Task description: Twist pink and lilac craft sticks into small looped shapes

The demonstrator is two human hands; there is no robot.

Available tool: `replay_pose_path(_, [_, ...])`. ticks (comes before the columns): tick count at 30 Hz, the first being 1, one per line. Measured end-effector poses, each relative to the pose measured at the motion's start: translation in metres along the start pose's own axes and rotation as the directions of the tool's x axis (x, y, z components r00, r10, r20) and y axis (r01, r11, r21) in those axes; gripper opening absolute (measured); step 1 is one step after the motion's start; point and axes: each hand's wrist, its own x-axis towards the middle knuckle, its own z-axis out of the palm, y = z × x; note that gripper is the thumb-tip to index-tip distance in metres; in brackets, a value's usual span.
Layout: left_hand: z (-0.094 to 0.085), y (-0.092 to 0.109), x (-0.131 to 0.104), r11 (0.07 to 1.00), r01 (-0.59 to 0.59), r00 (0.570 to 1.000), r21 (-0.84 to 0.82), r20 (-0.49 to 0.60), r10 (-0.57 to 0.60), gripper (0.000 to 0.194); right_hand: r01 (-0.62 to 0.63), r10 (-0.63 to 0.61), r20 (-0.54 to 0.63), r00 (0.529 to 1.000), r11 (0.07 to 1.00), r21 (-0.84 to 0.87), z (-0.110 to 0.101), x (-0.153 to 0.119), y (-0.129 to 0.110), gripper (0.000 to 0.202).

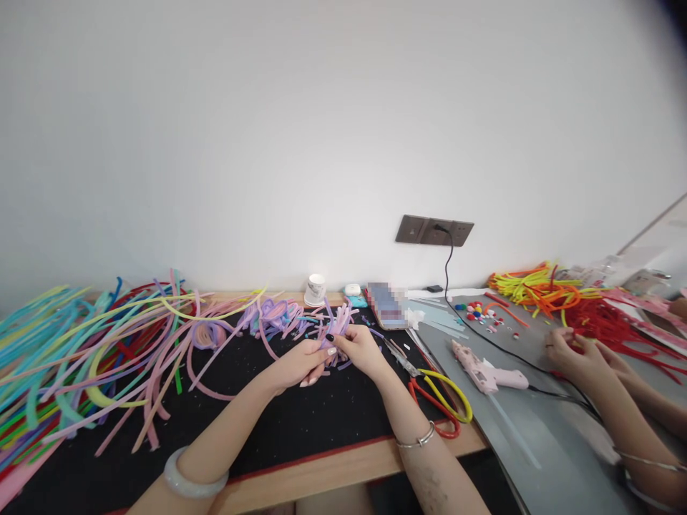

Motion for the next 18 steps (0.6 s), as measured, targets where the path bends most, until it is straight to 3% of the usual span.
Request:
replay_pose_path(5, [-0.001, -0.004, 0.000, 0.999, 0.002, 0.999, -0.034, 0.047, -0.001, 0.043, 0.003, -0.006, 0.044, 0.999, 0.998, 0.069, -0.004, 0.002, 0.004, 0.045])
replay_pose_path(14, [0.005, 0.004, -0.006, 0.998, 0.048, 0.981, -0.048, 0.190, -0.038, 0.040, -0.053, -0.028, 0.300, 0.954, 0.965, 0.258, 0.002, -0.006, -0.008, 0.034])
replay_pose_path(18, [0.006, 0.004, -0.005, 0.998, 0.068, 0.968, 0.006, 0.242, -0.067, 0.042, -0.099, 0.044, 0.261, 0.964, 0.974, 0.203, 0.007, -0.009, -0.009, 0.032])
